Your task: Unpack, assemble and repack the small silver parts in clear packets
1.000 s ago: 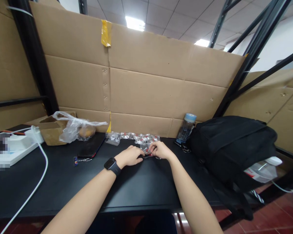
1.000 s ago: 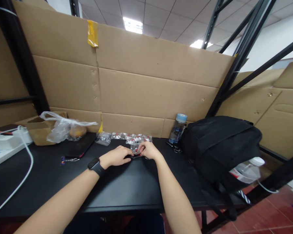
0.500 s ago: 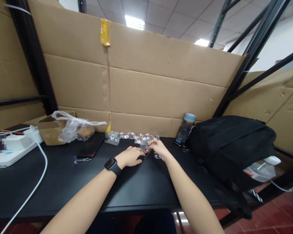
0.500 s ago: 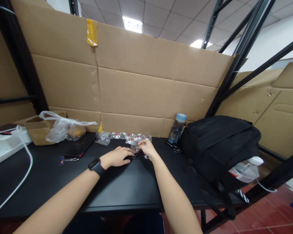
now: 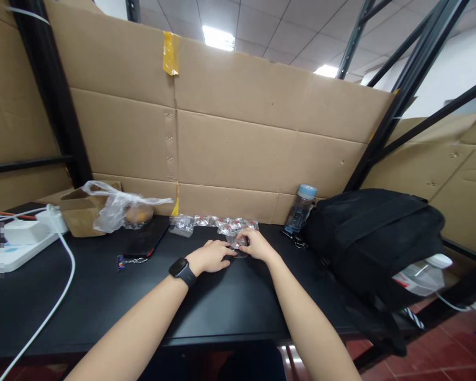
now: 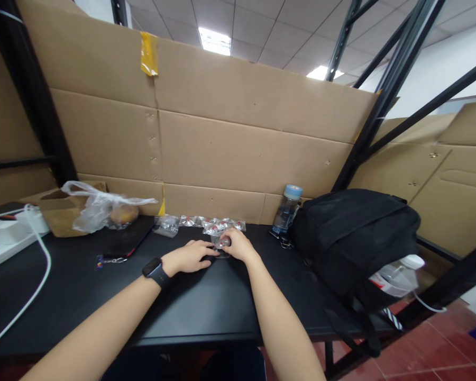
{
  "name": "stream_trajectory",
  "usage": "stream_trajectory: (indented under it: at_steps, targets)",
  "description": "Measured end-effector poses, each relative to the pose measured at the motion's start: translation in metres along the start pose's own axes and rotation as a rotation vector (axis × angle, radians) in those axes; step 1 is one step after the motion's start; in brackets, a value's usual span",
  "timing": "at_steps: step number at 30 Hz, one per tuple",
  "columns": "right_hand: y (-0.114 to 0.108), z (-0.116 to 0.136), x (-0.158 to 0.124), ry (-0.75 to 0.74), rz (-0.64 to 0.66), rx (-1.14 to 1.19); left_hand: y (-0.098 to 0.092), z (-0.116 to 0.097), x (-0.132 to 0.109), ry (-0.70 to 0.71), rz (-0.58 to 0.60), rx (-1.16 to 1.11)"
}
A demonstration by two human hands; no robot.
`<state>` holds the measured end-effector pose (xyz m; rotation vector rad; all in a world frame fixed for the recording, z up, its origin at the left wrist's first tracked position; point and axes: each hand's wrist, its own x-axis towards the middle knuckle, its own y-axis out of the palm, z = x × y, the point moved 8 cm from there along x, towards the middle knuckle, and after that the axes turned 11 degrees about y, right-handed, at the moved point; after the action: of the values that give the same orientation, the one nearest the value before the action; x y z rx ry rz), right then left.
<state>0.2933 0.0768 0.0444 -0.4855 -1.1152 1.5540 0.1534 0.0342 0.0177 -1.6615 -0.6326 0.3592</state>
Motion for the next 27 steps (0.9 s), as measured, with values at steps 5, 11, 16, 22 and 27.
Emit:
stream_trajectory:
  at_steps: [5, 11, 16, 22, 27]
  targets:
    - [0.005, 0.000, 0.001, 0.021, -0.022, -0.036, -0.002, -0.005, 0.000, 0.021, 0.012, -0.016]
    - [0.004, 0.001, 0.000, 0.143, -0.065, -0.153, -0.005, -0.006, 0.000, 0.025, -0.013, -0.005]
    - [0.002, 0.007, -0.001, 0.164, -0.110, -0.188, -0.013, -0.009, -0.001, 0.042, -0.049, 0.008]
    - [0.006, 0.002, 0.002, 0.103, 0.037, 0.116, -0.030, -0.007, -0.005, 0.066, -0.168, -0.036]
    - [-0.006, -0.006, 0.000, 0.042, 0.098, 0.192, -0.040, 0.003, -0.005, 0.024, -0.354, -0.062]
